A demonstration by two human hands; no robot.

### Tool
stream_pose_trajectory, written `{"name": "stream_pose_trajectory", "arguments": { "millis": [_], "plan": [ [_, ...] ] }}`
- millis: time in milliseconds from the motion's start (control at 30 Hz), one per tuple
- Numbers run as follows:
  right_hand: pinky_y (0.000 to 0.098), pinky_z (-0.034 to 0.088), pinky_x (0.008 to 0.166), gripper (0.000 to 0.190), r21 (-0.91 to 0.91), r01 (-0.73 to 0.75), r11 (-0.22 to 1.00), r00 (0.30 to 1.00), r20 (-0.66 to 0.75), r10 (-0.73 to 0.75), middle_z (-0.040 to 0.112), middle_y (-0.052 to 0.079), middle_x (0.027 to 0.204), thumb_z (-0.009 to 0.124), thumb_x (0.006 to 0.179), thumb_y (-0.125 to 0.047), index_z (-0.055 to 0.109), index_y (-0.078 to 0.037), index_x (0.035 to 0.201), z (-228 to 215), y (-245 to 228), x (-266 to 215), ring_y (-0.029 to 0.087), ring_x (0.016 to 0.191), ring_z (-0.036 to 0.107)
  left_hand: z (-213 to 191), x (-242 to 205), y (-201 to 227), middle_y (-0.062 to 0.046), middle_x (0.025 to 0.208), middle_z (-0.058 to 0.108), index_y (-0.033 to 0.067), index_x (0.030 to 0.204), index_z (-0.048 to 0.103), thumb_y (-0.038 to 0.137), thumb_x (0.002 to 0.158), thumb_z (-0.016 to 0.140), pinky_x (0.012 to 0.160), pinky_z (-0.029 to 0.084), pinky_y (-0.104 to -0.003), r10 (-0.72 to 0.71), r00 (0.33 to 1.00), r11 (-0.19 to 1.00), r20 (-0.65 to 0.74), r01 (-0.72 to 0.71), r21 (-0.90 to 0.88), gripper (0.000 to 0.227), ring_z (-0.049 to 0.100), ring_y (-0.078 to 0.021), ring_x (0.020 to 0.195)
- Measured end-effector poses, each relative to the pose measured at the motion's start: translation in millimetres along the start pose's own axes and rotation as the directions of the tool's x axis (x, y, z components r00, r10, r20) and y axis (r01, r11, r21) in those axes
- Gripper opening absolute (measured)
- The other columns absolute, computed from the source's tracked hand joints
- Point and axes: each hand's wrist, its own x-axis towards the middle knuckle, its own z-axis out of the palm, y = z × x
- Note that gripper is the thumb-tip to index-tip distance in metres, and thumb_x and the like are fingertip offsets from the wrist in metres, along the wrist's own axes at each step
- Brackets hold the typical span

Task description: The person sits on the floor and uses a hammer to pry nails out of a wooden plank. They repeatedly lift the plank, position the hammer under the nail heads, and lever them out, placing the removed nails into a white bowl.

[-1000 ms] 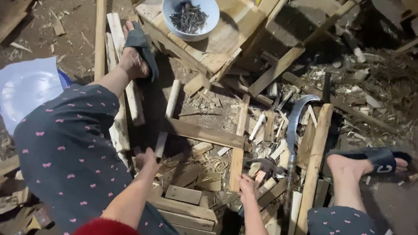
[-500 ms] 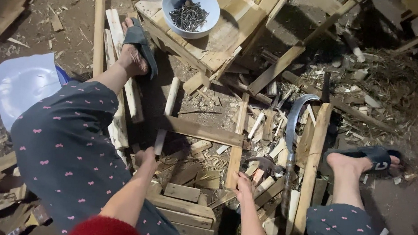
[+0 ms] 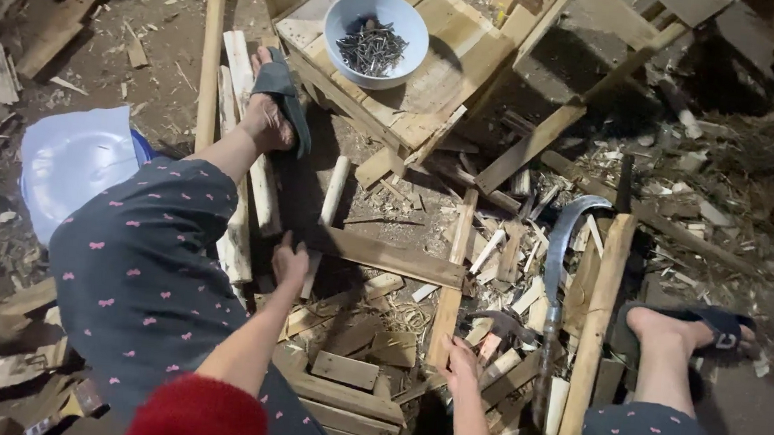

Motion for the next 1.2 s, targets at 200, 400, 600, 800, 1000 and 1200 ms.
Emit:
{"name": "stream_pose_trajectory", "arguments": {
  "millis": [200,400,600,800,1000,1200],
  "plan": [
    [0.0429,0.045,0.08,0.049,0.009,0.012,1.0,1.0,-0.029,-0.011,0.059,0.02,0.12,0.065,0.083,-0.02,0.054,-0.009,0.129,0.0,4.3,3.7,0.031,0.103,0.056,-2.3,22.4,11.9,-0.01,0.107,0.067,0.0124,0.108,0.069,0.029,0.083,0.056,0.085,0.047,-0.037,-0.103,0.968,0.986,0.228,0.13,-0.107,0.032,0.061,-0.0314,0.098],
    [0.0379,0.046,0.066,0.039,0.032,0.047,0.998,0.999,0.017,-0.047,0.065,0.016,0.109,0.063,0.085,-0.018,0.059,-0.007,0.123,-3.1,10.2,15.3,0.026,0.087,0.06,-4.3,14.9,20.6,-0.007,0.093,0.071,0.0099,0.098,0.072,0.016,0.079,0.065,0.074,0.05,-0.033,-0.161,0.965,0.96,0.206,0.201,-0.194,0.021,0.065,-0.0236,0.082],
    [0.0412,0.046,0.075,0.055,0.044,0.014,0.999,0.999,-0.035,-0.012,0.059,0.017,0.12,0.067,0.081,-0.021,0.051,-0.01,0.132,-2.2,11.7,16.3,0.028,0.097,0.057,-13.8,7.1,27.0,-0.003,0.09,0.071,0.0129,0.093,0.074,0.011,0.08,0.063,0.074,0.049,-0.031,-0.206,0.958,0.957,0.198,0.24,-0.163,0.017,0.065,-0.0205,0.079],
    [0.0443,0.043,0.083,0.058,0.058,0.004,0.998,1.0,-0.007,-0.004,0.053,0.02,0.13,0.066,0.081,-0.02,0.047,-0.009,0.135,-0.8,7.4,7.7,0.032,0.111,0.052,-14.5,7.7,25.9,-0.002,0.087,0.071,0.0152,0.089,0.074,0.014,0.078,0.067,0.072,0.05,-0.029,-0.246,0.951,0.939,0.19,0.282,-0.198,0.014,0.064,-0.0184,0.075],
    [0.0389,0.046,0.075,0.05,0.065,0.028,0.998,0.999,-0.027,-0.026,0.062,0.015,0.115,0.067,0.082,-0.017,0.055,-0.007,0.129,-0.9,9.7,12.3,0.026,0.095,0.058,-11.6,-15.0,26.3,-0.005,0.11,0.066,0.0236,0.124,0.056,0.013,0.071,0.073,0.085,0.048,-0.036,-0.192,0.959,0.977,0.21,0.208,-0.055,0.056,0.062,-0.0237,0.099],
    [0.0385,0.045,0.075,0.047,0.104,0.015,0.994,1.0,0.008,-0.016,0.06,0.015,0.115,0.067,0.081,-0.018,0.056,-0.008,0.126,-2.4,10.1,12.6,0.027,0.097,0.056,12.7,-24.7,-7.3,-0.02,0.121,0.046,0.017,0.14,0.035,0.029,0.064,0.072,0.084,0.046,-0.048,0.111,0.976,0.971,0.189,-0.147,0.187,0.086,0.05,-0.0389,0.104]
  ]
}}
